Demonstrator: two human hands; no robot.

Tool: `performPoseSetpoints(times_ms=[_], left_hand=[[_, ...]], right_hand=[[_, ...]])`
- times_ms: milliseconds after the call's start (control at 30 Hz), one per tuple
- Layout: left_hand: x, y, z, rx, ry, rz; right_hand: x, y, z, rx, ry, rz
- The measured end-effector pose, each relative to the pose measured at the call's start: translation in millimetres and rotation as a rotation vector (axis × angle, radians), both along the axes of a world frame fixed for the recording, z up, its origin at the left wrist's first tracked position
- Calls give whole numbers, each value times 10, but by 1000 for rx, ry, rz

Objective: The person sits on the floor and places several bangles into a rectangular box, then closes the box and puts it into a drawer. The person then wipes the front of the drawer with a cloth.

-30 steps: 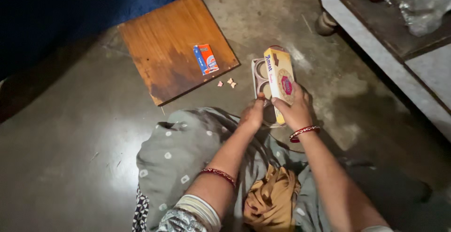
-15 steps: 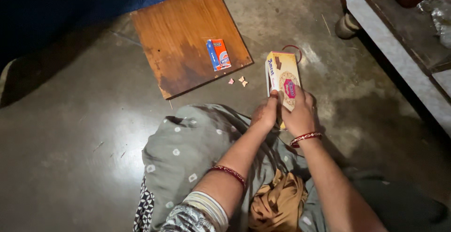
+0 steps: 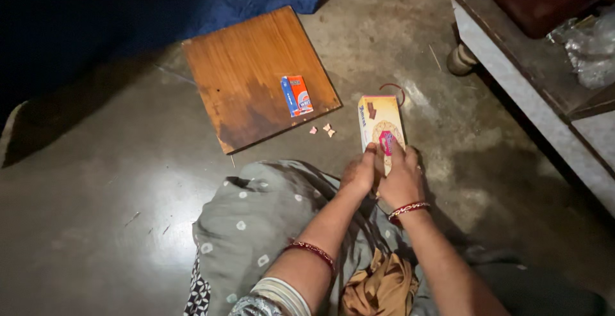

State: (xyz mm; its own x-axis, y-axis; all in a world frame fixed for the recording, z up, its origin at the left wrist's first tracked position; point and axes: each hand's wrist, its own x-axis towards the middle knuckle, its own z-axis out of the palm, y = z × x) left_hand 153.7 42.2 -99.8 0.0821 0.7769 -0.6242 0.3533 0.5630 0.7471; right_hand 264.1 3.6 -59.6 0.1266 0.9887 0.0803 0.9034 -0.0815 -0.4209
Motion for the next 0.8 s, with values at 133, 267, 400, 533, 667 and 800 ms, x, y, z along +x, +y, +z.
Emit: performPoseSetpoints(times_ms=[133, 267, 400, 533, 667, 800], left_hand=[[8, 4, -71, 25, 10, 6], [-3, 4, -72, 124, 78, 17], [-42, 5, 25, 107, 149, 21], [-62, 3, 40, 102, 212, -39], [-57, -16, -41, 145, 209, 61], [-114, -45, -15, 186, 251, -167]], right_hand=[[-21, -38, 12, -107, -4, -39], [-51, -46, 51, -196, 45, -52], [-48, -60, 40, -225, 22, -68], [39, -161, -60, -270, 47, -66], [189, -223, -184, -227, 205, -35], [274, -307, -245, -272, 256, -34]])
